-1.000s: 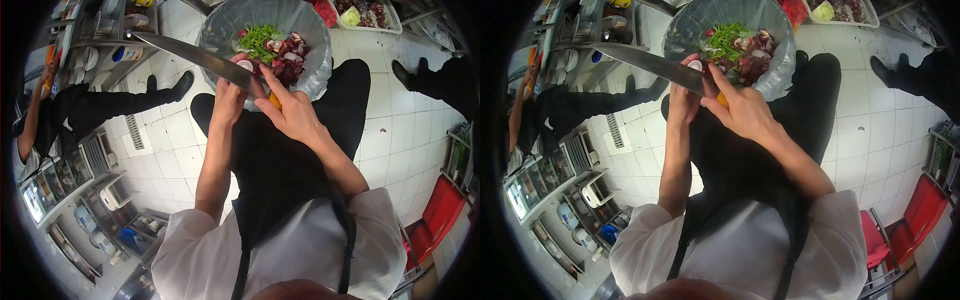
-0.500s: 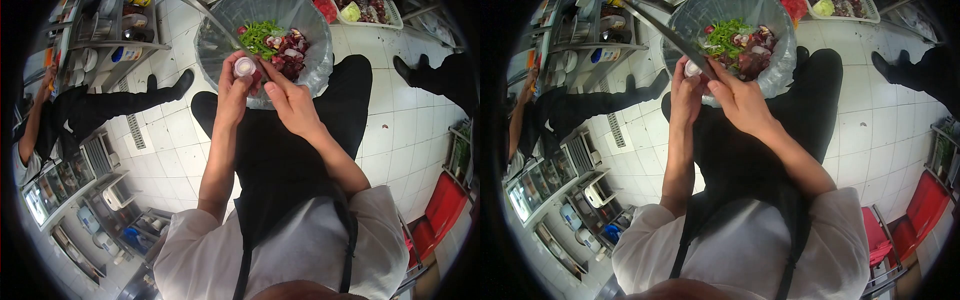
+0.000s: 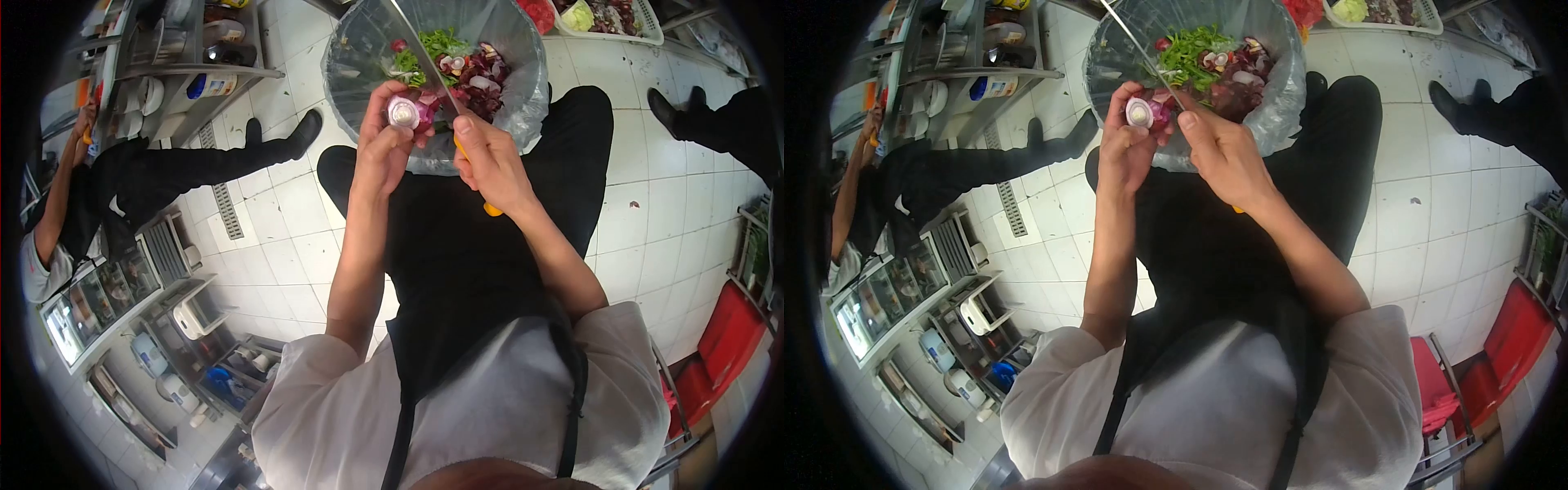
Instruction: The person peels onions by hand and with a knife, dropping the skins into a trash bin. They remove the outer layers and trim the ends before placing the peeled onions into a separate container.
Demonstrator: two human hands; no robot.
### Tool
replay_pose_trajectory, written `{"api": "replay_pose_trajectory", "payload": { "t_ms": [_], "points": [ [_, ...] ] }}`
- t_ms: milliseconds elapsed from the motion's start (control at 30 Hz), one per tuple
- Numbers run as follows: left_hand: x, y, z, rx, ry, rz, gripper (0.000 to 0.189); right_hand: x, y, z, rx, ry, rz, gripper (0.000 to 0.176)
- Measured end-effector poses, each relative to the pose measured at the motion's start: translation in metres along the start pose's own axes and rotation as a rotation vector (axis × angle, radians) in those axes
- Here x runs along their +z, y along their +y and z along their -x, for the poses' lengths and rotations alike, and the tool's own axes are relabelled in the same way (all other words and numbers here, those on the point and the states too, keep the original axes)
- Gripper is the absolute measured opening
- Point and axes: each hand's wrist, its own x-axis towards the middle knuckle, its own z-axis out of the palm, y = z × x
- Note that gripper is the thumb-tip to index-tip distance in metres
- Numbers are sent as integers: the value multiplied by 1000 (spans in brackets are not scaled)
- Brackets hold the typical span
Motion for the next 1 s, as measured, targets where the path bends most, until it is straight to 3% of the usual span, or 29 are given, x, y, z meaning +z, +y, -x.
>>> {"api": "replay_pose_trajectory", "payload": {
  "t_ms": [200,300,500,600,700,800,900,1000],
  "points": [
    [-7,-6,-4,-56,-72,32,62,-6,6,-2,-14,58,49,51],
    [-3,-8,-5,-60,-32,103,58,-7,4,-2,-107,36,112,55],
    [0,-6,-6,-50,23,-50,47,-9,0,-1,-72,-53,162,62],
    [3,-7,-2,-34,44,-52,46,-5,6,-1,-122,-53,146,56],
    [0,-6,0,5,2,-85,45,-7,10,-1,-64,-14,191,50],
    [-4,-12,-1,34,-3,-37,48,-4,9,-3,-143,44,210,45],
    [-9,-13,3,27,-71,192,48,-9,17,-13,-160,176,227,46],
    [-18,-5,9,32,29,77,52,-33,7,-17,-9,194,70,53]
  ]
}}
